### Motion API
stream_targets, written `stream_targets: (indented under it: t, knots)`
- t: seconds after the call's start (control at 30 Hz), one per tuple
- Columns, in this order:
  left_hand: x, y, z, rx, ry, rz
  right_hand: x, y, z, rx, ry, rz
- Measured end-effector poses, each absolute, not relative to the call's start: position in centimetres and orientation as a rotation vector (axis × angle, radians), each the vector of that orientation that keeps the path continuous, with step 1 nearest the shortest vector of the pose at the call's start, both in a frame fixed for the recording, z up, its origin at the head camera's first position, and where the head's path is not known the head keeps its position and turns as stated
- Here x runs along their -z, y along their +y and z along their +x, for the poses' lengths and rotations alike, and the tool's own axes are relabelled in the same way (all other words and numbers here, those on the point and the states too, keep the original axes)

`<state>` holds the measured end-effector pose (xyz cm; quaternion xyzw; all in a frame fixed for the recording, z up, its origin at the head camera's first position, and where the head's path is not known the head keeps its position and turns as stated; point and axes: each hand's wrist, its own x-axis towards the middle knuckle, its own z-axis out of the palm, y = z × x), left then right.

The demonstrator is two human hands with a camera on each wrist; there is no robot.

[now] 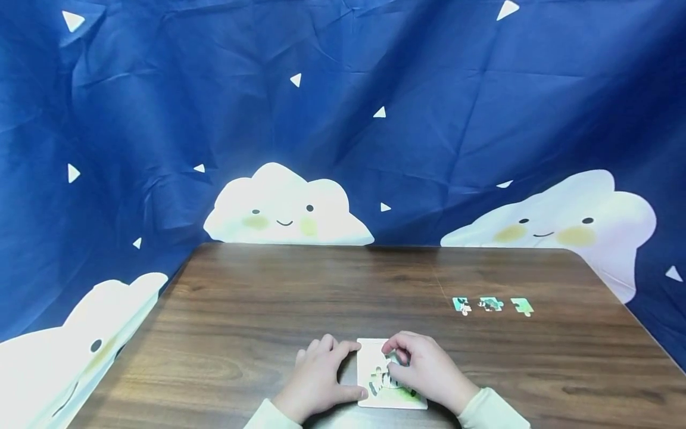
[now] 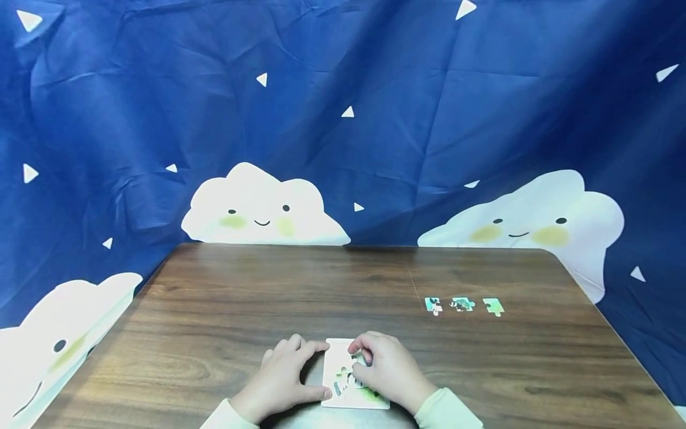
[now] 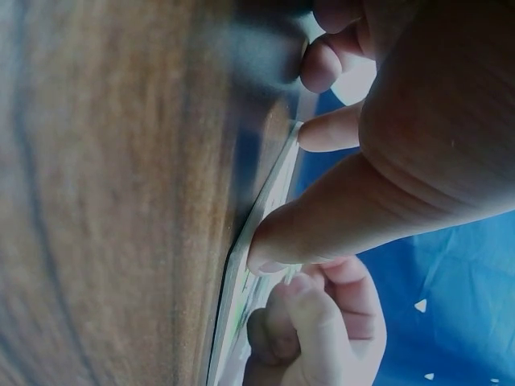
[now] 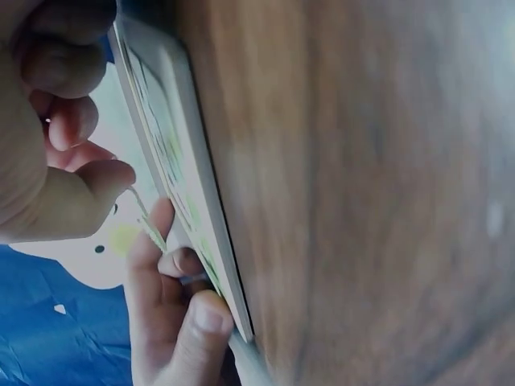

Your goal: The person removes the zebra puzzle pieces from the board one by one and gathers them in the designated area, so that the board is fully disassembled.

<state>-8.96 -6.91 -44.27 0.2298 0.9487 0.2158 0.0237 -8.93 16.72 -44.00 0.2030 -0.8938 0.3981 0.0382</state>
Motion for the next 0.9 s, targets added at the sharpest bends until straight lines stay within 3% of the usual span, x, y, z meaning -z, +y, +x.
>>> stream_targets:
  t: [0.9]
  knots:
    - [44.0, -6.8, -9.0, -0.661, 2.926, 0.693, 44.4, 21.6, -9.5, -1.264, -2.758, 0.340]
